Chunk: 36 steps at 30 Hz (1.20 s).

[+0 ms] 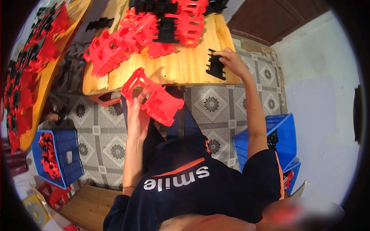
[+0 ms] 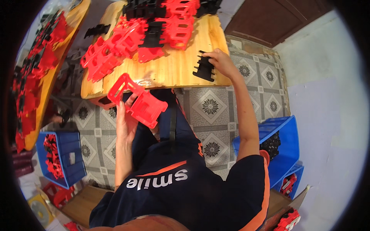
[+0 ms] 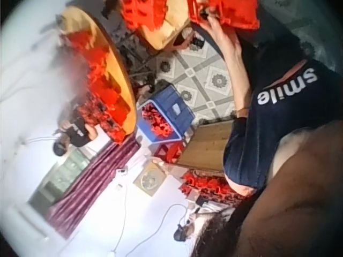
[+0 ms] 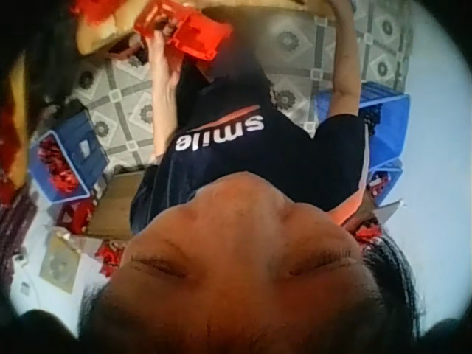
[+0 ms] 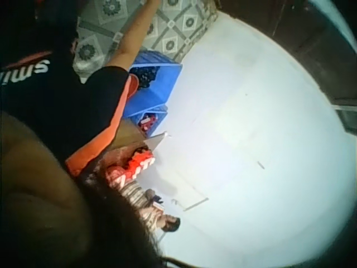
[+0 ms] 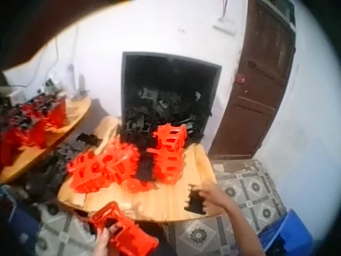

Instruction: Manually assemble black plastic components into red toy car chassis parts.

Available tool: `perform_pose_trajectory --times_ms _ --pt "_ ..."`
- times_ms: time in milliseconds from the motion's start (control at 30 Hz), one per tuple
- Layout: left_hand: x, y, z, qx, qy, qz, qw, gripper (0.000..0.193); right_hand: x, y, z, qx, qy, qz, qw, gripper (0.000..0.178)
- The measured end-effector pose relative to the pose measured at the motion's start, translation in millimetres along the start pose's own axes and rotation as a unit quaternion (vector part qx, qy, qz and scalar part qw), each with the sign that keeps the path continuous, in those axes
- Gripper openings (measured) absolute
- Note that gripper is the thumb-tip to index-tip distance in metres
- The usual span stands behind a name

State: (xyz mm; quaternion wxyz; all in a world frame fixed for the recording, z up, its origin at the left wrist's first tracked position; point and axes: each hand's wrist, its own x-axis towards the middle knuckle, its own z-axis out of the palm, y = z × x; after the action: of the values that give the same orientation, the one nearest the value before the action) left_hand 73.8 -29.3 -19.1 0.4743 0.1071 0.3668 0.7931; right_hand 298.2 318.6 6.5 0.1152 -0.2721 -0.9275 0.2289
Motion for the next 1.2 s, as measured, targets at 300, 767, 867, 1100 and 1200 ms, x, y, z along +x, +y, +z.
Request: perform_pose_trajectory --times_ms 300,767,867,1100,1200 --pt "6 4 2 -0.08 -0.027 0.054 0.995 0.068 -44 -92 22 0.173 0.068 0.051 0.981 0.025" --pt "4 6 -3 -0.046 -0.071 0.101 0.991 0.092 -65 -249 74 0.102 0.156 -0.131 0.974 0.029" --pt "3 7 -5 -0.046 -0.079 0.1 0.991 0.091 -65 -251 76 0.108 0.154 -0.129 0.974 0.029" --pt "1 5 -3 -0.005 -0.066 0.12 0.991 0.084 -67 -253 81 0.136 0.164 -0.115 0.97 0.026" --pt "-2 11 3 -0.013 -0.074 0.111 0.991 0.093 -69 -256 84 0.101 0.179 -0.129 0.97 0.026"
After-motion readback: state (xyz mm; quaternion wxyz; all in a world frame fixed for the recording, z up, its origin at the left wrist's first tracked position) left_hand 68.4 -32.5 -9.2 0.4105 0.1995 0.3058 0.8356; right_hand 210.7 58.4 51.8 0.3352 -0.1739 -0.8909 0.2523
